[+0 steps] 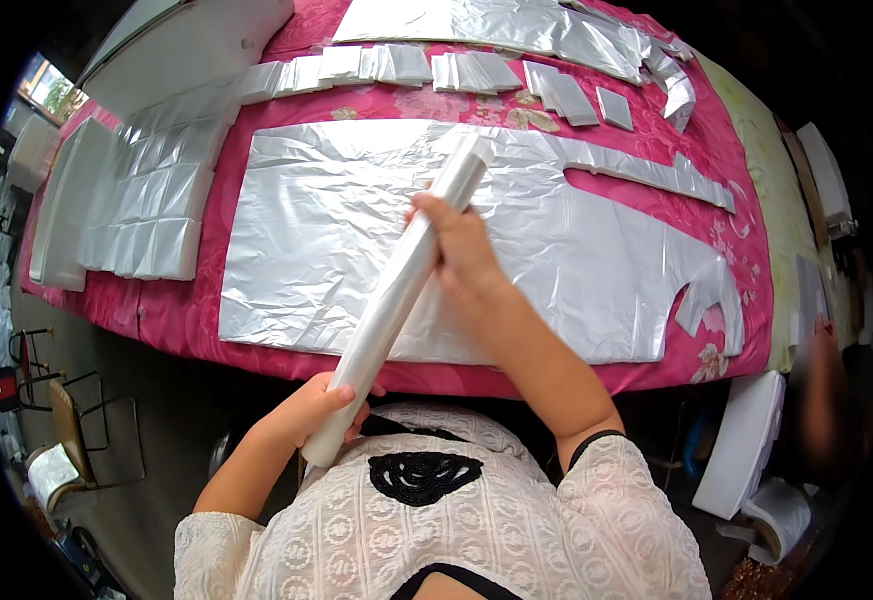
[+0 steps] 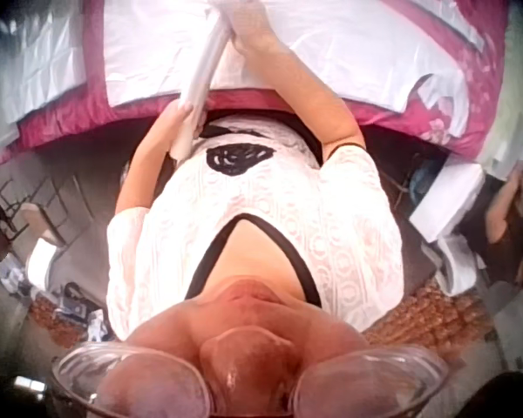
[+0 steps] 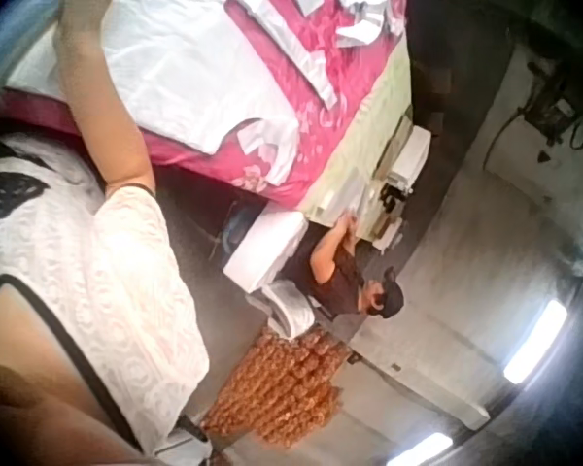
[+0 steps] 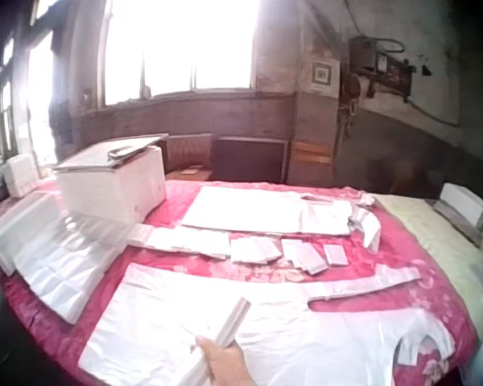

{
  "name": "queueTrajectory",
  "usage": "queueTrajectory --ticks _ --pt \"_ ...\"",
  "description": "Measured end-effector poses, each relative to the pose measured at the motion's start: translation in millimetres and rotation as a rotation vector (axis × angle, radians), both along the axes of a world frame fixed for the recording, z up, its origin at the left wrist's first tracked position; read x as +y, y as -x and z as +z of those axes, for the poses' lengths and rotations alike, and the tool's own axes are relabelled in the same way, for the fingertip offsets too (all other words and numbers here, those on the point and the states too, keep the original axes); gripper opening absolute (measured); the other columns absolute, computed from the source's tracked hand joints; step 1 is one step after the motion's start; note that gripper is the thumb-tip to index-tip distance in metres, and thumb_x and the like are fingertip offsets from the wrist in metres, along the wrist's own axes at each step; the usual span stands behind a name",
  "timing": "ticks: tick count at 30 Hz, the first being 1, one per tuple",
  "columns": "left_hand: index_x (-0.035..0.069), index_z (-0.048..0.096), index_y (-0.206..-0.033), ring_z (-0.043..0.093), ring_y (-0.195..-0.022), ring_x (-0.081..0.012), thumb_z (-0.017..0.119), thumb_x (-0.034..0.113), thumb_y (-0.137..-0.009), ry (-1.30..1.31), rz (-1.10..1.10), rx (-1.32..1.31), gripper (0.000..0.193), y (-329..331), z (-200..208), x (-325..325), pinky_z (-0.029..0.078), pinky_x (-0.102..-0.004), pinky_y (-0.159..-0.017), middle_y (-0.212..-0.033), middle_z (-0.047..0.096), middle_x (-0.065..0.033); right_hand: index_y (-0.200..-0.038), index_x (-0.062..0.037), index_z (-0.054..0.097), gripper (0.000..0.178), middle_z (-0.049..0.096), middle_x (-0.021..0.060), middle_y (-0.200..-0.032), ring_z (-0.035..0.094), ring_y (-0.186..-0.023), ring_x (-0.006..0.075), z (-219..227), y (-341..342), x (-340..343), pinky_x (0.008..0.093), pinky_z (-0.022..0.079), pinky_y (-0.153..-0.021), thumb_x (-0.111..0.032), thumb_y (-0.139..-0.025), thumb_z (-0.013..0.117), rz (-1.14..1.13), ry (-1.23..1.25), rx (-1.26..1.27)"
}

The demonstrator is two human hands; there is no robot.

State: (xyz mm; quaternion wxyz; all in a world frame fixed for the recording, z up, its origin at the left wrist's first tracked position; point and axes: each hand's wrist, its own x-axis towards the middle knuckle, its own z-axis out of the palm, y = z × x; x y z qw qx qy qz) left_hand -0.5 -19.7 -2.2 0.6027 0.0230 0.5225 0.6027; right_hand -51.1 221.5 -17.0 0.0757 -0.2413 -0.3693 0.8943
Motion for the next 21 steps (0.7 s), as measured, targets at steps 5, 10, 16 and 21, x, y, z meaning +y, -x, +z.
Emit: queueTrajectory --ticks 5,10,16,21 --pt "-0.001 0.052 -0.108 0.051 -0.053 -0.0106 0.069 0.052 -0.072 0.068 -0.103 -0.069 0.066 -10 -16 -19 0.04 -0.0242 -0.05 -0.064 0.051 -0.0034 -0.105 -0.005 0.051 0.03 0.058 0.0033 -0.084 0.056 -0.072 0.0101 -19 16 103 0.0248 0.048 -0.065 -0.014 -0.08 0.065 -0.196 -0.255 0.046" --pt "-0.001 0.053 -0.107 0.052 -0.052 -0.0119 0.072 0.054 -0.067 0.118 -0.078 -0.019 0.07 -13 -18 -19 0.043 -0.0254 -0.045 -0.066 0.053 -0.0045 -0.092 -0.0065 0.063 0.028 0.061 -0.0008 -0.081 0.05 -0.064 0.0049 -7 -2 126 0.0202 0.04 -0.057 -0.033 -0.084 0.061 0.288 -0.657 -0.138" --pt "-0.001 0.049 -0.113 0.053 -0.058 -0.0115 0.067 0.037 -0.077 0.098 -0.098 -0.046 0.055 -11 -17 -21 0.045 -0.0258 -0.054 -0.072 0.053 -0.0042 -0.083 -0.004 0.064 0.025 0.057 -0.0015 -0.071 0.049 -0.058 0.0046 -4 -9 112 0.0189 0.039 -0.052 -0.028 -0.082 0.067 0.554 -0.711 -0.104" --pt "-0.001 0.05 -0.111 0.054 -0.061 -0.0121 0.068 0.029 -0.077 0.178 -0.121 0.054 0.049 -8 -19 -22 0.047 -0.027 -0.058 -0.075 0.056 -0.0062 -0.081 -0.0035 0.064 0.017 0.058 0.0 -0.067 0.051 -0.057 0.0052 -8 -13 110 0.0195 0.04 -0.051 -0.02 -0.083 0.067 0.472 -0.607 -0.079"
